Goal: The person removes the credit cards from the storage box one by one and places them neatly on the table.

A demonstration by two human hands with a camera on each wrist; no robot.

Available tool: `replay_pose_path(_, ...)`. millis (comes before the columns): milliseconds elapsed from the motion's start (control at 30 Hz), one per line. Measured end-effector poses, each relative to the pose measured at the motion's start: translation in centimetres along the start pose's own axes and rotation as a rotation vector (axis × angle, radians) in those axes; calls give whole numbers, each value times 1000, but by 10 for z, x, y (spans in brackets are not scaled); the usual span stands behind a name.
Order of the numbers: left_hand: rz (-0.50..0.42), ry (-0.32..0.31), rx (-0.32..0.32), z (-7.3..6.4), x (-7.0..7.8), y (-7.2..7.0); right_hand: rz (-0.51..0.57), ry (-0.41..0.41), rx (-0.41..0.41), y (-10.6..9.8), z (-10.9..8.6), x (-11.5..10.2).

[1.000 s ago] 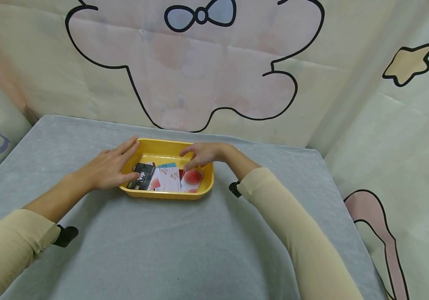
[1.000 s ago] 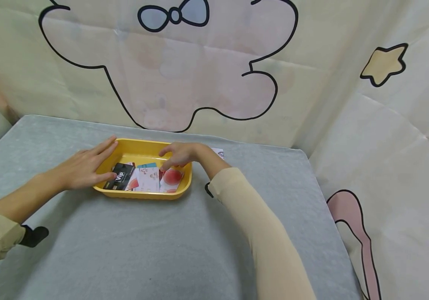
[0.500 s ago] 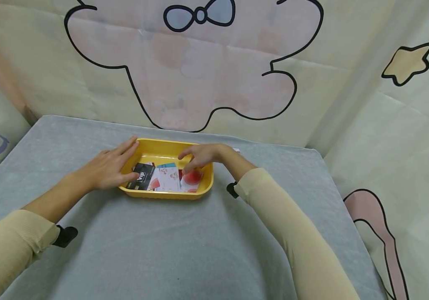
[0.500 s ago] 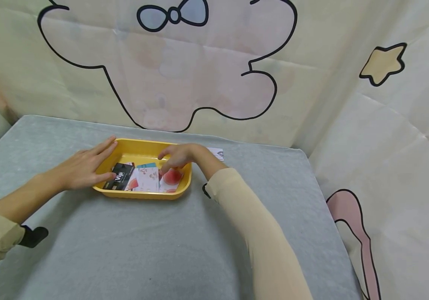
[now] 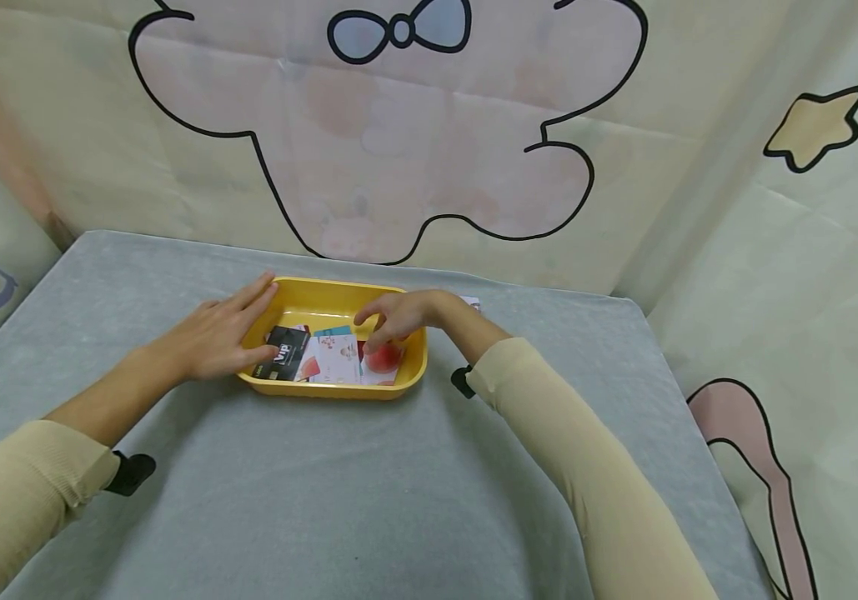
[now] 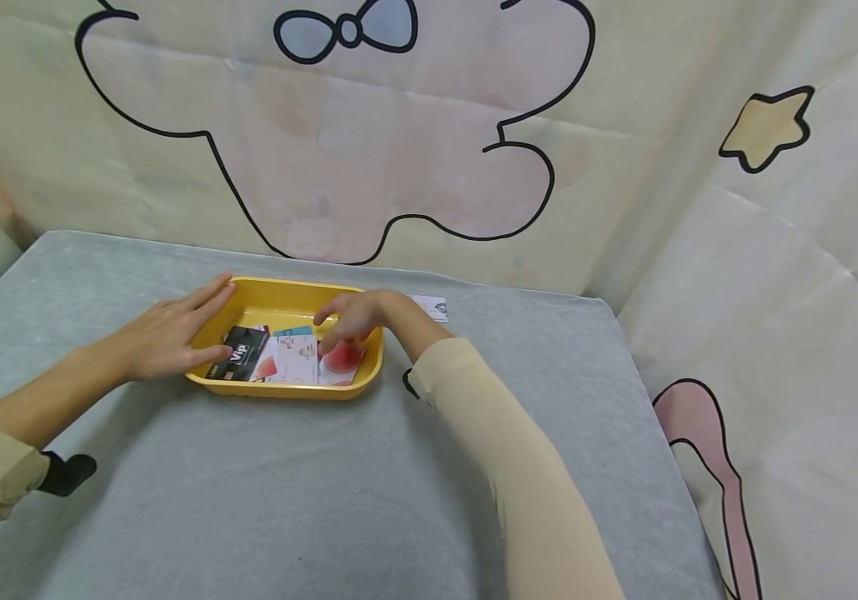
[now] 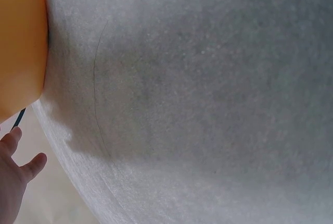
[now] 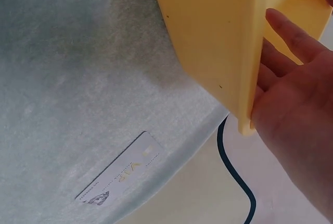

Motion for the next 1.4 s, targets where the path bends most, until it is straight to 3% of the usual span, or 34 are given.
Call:
replay_pose_path(367, -11, -15, 4, 0, 0, 1, 6, -5, -2, 3, 0, -1)
replay_pose_path(667, -3, -14, -1, 0, 1, 1, 57, -8, 57, -4, 0, -2)
replay_pose_path(1067, -7, -6, 10, 1, 1, 0, -16, -154, 125, -14, -1, -20)
replay_pose_path(1400, -7, -3, -7, 0, 1, 1, -9, -165, 133, -13, -4, -25)
Point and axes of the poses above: each hand's wrist, its own z-axis towards the middle knuckle, its own y-axis out of the palm, x = y × z, the point moved 10 cm from there along z, towards the middle knuckle, and after that the axes turned 14 degrees about x, right-handed, at the moved point
